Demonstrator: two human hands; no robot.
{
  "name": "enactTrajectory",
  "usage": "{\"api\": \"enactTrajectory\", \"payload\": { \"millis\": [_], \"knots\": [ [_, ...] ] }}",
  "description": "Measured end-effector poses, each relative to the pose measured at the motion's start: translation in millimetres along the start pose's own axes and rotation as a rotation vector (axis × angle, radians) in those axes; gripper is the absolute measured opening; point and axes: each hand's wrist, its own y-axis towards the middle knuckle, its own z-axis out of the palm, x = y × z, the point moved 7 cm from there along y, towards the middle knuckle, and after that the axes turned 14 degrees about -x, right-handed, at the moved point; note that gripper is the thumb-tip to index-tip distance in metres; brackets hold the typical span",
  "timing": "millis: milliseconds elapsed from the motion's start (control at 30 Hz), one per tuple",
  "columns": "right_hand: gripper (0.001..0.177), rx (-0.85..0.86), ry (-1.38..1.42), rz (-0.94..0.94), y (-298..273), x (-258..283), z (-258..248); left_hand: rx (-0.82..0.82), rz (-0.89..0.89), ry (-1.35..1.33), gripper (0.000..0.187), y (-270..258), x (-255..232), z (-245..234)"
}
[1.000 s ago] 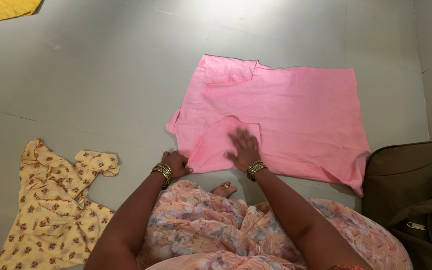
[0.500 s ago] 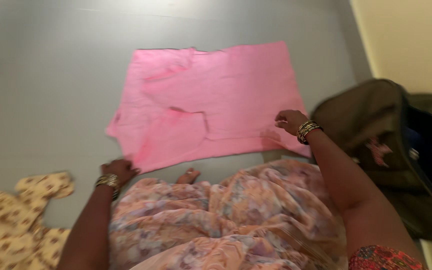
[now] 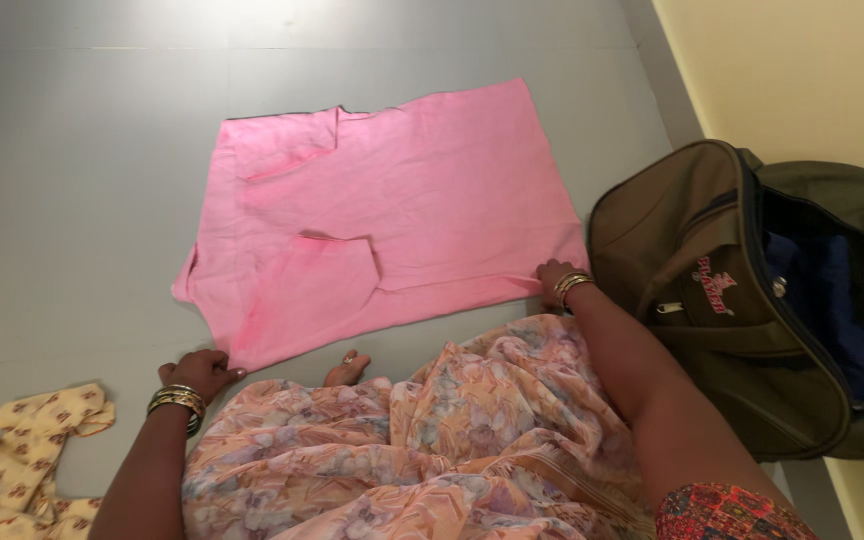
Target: The person folds a pink shirt on the floor by spreading it out, folding in the sleeves, and then folding the body of the shirt into a rectangular shape.
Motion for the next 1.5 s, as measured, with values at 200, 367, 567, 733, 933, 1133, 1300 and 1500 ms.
{"api": "enactTrajectory", "payload": {
  "millis": [200,367,567,733,933,1133,1300,1500],
  "knots": [
    [0.041,-0.182,0.185,0.205,21.3,-73.0,-6.1,-0.031,-0.004,-0.036,0.042,5.9,6.3,3.4],
    [0.027,-0.232,0.311,0.214,9.4,-71.5,-18.9,-0.009,-0.014,-0.075,0.041,2.0,11.5,3.7],
    [0.036,-0.231,0.198,0.316,6.0,-71.7,-25.4,0.037,-0.030,-0.047,0.039,-8.7,13.3,-3.3],
    [0.035,-0.537,0.184,0.185,5.9,-58.1,-38.8,-0.354,0.139,-0.102,0.050,-39.5,8.5,-42.5],
    [0.013,-0.324,-0.014,-0.108,6.7,-24.0,-23.6,-0.562,0.520,-0.055,0.056,-69.9,-18.0,-36.1],
    [0.046,-0.079,-0.118,-0.120,3.3,-12.6,-5.5,-0.522,0.599,-0.060,0.040,-55.7,-19.6,-15.2],
    [0.040,-0.097,-0.106,-0.115,1.4,-14.9,-6.6,-0.477,0.522,-0.114,0.015,-46.9,-21.6,-16.6],
    [0.019,-0.064,-0.013,-0.076,9.4,-26.0,-7.1,-0.296,0.518,0.023,0.009,-42.7,-30.8,-18.8]
  ]
}}
